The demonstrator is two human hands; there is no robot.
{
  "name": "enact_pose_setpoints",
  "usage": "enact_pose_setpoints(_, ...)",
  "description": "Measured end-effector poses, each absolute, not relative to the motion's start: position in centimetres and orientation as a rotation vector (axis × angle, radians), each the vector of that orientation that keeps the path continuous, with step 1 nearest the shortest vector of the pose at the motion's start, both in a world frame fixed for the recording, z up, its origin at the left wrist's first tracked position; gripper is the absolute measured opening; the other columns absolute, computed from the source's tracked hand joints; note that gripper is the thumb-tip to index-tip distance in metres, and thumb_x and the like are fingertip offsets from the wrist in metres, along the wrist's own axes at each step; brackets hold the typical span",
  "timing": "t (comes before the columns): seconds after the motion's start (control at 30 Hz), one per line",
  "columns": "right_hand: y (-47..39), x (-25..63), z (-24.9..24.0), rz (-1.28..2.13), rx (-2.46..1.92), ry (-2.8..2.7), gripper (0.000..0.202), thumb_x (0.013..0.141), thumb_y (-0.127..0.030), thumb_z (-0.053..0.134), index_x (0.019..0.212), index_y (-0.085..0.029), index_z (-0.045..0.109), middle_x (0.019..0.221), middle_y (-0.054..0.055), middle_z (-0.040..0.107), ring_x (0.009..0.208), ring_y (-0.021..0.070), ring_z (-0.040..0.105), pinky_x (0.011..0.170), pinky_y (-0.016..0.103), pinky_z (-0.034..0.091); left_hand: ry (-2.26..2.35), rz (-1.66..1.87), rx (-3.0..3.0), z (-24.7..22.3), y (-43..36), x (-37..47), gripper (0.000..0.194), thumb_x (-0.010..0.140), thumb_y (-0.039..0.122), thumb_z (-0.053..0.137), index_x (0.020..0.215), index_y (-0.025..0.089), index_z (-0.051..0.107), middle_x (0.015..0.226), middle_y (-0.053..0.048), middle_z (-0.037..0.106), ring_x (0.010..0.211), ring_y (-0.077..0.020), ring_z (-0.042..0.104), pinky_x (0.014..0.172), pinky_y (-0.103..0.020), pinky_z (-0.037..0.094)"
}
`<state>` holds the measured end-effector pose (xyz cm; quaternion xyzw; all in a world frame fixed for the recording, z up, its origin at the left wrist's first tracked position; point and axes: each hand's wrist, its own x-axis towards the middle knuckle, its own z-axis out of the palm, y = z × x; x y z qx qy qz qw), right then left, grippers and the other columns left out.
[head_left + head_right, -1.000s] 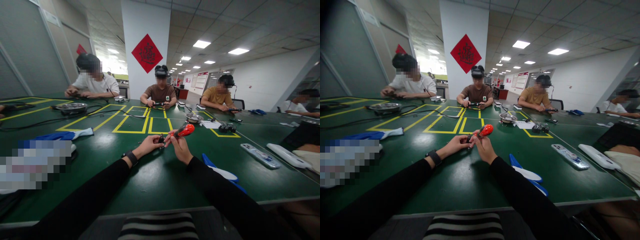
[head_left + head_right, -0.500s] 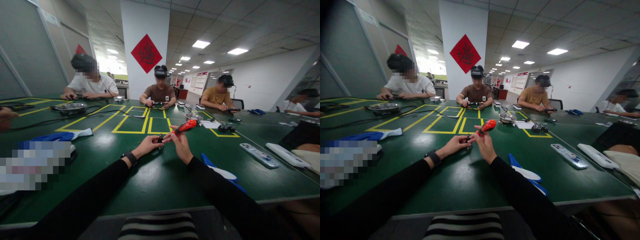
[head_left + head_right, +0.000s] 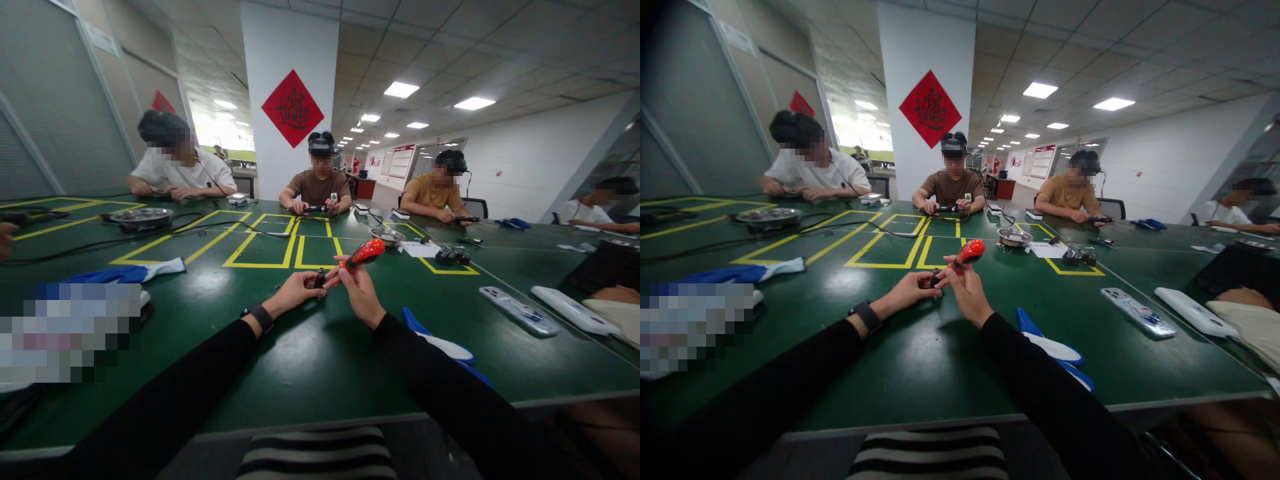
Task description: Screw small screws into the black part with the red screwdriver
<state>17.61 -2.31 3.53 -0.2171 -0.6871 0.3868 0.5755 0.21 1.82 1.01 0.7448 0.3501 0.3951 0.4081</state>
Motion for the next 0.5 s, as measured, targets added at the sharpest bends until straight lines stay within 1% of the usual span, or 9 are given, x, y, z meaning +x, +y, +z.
enact_pose_setpoints(0.2, -2.15, 17.75, 3.56, 0.909, -0.52, -1.583, 0.03, 0.087, -0.037, 0.046, 0.113, -0.021, 0.045, 0.084, 0.002, 0.061, 0.067, 0.0131, 0.064, 0.069, 0.03, 0.051, 0.949, 0.984, 1.888, 0.85, 1.99, 0.21, 0.032, 0.067, 0.033, 0.067, 0.09, 0.01, 0.064, 0.07, 0.0, 0.062, 0.063, -0.0129, 0.055, 0.061, -0.024, 0.044)
enact_pose_setpoints(0.4, -2.24, 17.7, 3.92, 0.996, -0.484, -1.519, 0.035, 0.085, -0.034, 0.048, 0.118, -0.022, 0.042, 0.09, 0.003, 0.063, 0.068, 0.014, 0.066, 0.067, 0.031, 0.053, 0.93, 0.973, 1.921, 1.04, 1.76, 0.1, 0.032, 0.07, 0.034, 0.064, 0.092, 0.011, 0.065, 0.077, -0.002, 0.065, 0.067, -0.0139, 0.056, 0.065, -0.025, 0.043)
enact_pose_setpoints(0.5, -2.05, 17.59, 4.13, 1.012, -0.515, -1.47, 0.032, 0.083, -0.035, 0.053, 0.11, -0.021, 0.044, 0.089, 0.003, 0.064, 0.065, 0.0134, 0.066, 0.064, 0.03, 0.054, 0.989, 0.987, 1.953, 1.18, 1.51, 0.15, 0.033, 0.07, 0.036, 0.063, 0.09, 0.011, 0.066, 0.076, -0.002, 0.066, 0.067, -0.0149, 0.056, 0.065, -0.026, 0.044)
